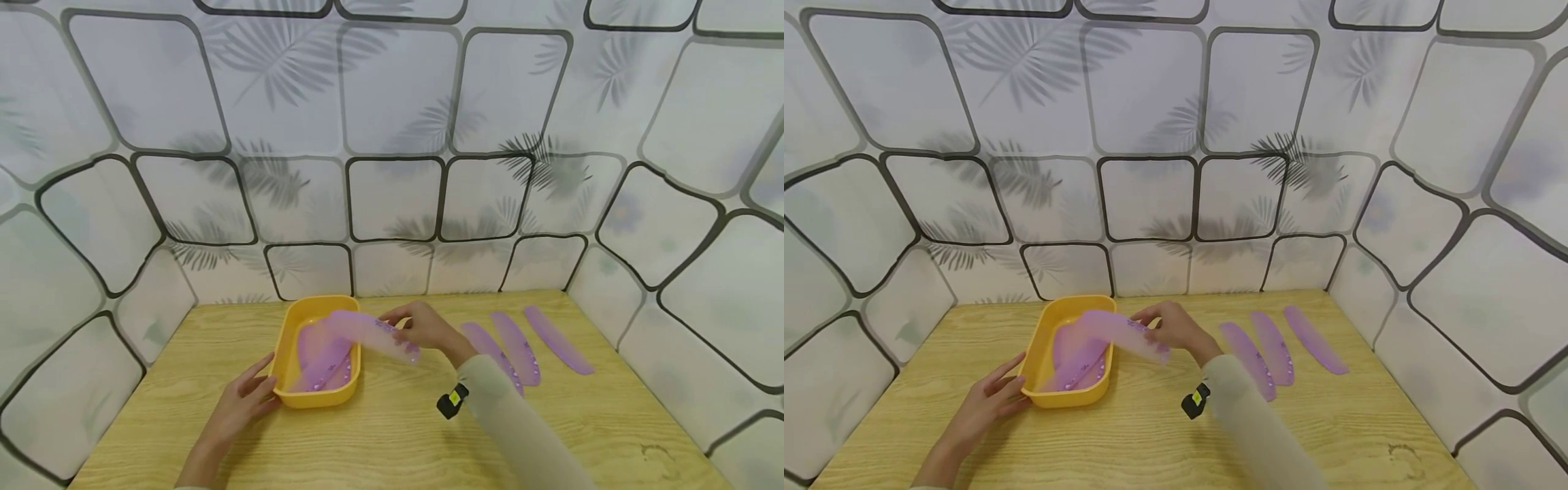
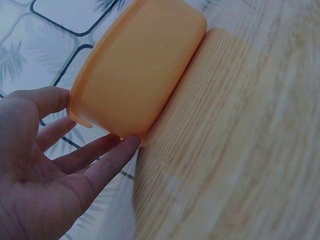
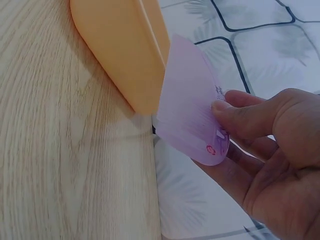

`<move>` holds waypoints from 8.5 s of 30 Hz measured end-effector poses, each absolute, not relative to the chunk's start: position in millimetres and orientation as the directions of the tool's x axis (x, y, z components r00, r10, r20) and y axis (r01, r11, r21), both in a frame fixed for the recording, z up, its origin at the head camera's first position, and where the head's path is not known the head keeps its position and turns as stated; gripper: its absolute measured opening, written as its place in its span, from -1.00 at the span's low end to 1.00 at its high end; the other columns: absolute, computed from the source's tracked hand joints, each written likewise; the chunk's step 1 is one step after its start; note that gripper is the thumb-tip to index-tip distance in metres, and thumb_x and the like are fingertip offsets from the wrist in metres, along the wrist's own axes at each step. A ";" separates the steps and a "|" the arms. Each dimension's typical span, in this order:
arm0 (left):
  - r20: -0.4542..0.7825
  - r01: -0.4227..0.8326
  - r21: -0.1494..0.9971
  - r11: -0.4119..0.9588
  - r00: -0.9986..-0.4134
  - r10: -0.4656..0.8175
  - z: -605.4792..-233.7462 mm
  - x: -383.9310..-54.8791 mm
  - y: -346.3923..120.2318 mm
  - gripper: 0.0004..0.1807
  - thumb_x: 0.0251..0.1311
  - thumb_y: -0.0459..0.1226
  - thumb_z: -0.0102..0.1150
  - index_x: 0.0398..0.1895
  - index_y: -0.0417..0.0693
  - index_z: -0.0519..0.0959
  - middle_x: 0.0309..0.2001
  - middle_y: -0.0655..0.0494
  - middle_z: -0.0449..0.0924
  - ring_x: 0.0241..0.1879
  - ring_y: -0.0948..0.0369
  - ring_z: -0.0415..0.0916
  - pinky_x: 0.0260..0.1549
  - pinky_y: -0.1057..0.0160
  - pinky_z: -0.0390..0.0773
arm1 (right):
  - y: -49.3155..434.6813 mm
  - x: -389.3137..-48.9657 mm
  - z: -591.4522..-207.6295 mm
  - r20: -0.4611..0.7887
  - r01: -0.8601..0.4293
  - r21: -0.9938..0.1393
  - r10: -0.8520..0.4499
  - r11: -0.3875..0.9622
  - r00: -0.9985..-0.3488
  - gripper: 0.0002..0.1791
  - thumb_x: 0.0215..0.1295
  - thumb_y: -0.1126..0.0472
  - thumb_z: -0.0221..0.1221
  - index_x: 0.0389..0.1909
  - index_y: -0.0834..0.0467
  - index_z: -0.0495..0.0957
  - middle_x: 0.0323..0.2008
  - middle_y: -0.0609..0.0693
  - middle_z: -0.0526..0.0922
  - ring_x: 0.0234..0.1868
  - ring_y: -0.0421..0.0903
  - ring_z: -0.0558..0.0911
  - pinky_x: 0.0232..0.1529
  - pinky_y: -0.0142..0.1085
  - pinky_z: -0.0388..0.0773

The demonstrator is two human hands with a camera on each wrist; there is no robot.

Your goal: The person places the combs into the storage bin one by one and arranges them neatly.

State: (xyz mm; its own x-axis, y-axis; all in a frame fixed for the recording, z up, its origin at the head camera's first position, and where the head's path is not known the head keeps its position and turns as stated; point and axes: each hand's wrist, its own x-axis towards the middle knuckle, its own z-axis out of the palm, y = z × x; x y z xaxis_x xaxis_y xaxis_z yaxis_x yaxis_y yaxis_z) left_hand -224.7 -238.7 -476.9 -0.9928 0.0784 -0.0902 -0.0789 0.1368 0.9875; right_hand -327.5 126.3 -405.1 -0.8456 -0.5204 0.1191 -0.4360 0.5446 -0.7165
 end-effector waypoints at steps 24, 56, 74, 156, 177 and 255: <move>-0.069 -0.057 0.992 0.112 -0.992 0.106 -481.7 -227.4 -241.6 -0.30 0.58 -0.16 0.04 0.66 -0.05 0.07 0.37 -0.45 0.39 0.08 0.26 0.67 0.09 0.24 0.75 | 89.2 -335.8 -404.7 0.129 -0.498 -0.648 -0.561 0.576 -0.817 -0.61 0.33 0.45 0.27 0.15 0.20 0.70 -0.07 0.16 0.79 -0.26 -0.12 0.70 -0.33 -0.50 0.63; -0.076 -0.065 0.991 0.120 -0.993 0.089 -480.0 -226.4 -239.8 -0.31 0.58 -0.15 0.04 0.66 0.00 0.10 0.38 -0.45 0.39 0.09 0.23 0.66 0.10 0.23 0.74 | 30.8 -333.5 -409.5 0.104 -0.428 -0.625 -0.474 0.653 -0.874 -0.67 0.27 0.38 0.35 0.07 0.24 0.74 -0.12 0.15 0.79 -0.17 -0.06 0.68 -0.26 -0.43 0.65; -0.066 -0.055 0.991 0.122 -0.994 0.093 -480.3 -226.6 -239.3 -0.32 0.58 -0.15 0.04 0.66 -0.01 0.10 0.37 -0.47 0.38 0.08 0.25 0.66 0.08 0.24 0.75 | 6.4 -325.9 -414.3 0.029 -0.317 -0.607 -0.379 0.729 -0.925 -0.65 0.34 0.35 0.33 0.14 0.24 0.70 -0.05 0.11 0.78 -0.11 -0.09 0.67 -0.09 -0.39 0.74; -0.058 -0.043 0.990 0.136 -0.993 0.107 -478.9 -225.2 -240.0 -0.30 0.58 -0.14 0.04 0.66 -0.03 0.08 0.37 -0.44 0.38 0.02 0.38 0.65 0.09 0.26 0.74 | 255.0 -269.1 -408.9 0.093 -0.189 -0.613 -0.167 0.767 -0.981 -0.57 0.33 0.30 0.32 0.18 0.38 0.59 0.11 0.36 0.67 0.00 0.25 0.71 -0.07 -0.01 0.77; -0.061 -0.047 0.991 0.125 -0.992 0.111 -479.2 -225.6 -239.9 -0.30 0.59 -0.15 0.03 0.66 -0.05 0.07 0.37 -0.46 0.37 0.04 0.34 0.66 0.11 0.23 0.74 | 274.2 -278.1 -424.1 0.026 -0.114 -0.544 -0.119 0.831 -0.993 -0.57 0.28 0.33 0.34 0.14 0.42 0.58 0.09 0.43 0.64 0.02 0.31 0.69 -0.04 0.06 0.75; -0.057 -0.044 0.989 0.140 -0.994 0.094 -481.1 -225.7 -239.5 -0.31 0.58 -0.15 0.04 0.66 -0.02 0.09 0.36 -0.43 0.40 0.02 0.37 0.65 0.08 0.21 0.76 | 278.9 -286.5 -453.2 -0.156 -0.024 -0.422 -0.099 0.906 -0.983 -0.29 -0.03 0.16 0.57 0.17 0.27 0.57 -0.22 0.11 0.67 -0.34 -0.07 0.58 -0.36 -0.27 0.58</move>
State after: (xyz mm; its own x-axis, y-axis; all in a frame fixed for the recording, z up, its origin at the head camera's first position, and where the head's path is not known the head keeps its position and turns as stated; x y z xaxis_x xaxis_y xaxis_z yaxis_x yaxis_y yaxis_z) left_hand -225.7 -239.5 -481.1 -0.9939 0.0938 -0.0575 -0.0440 0.1402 0.9891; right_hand -286.5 278.9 -453.2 -0.9827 -0.0992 -0.1562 -0.0244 0.9062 -0.4222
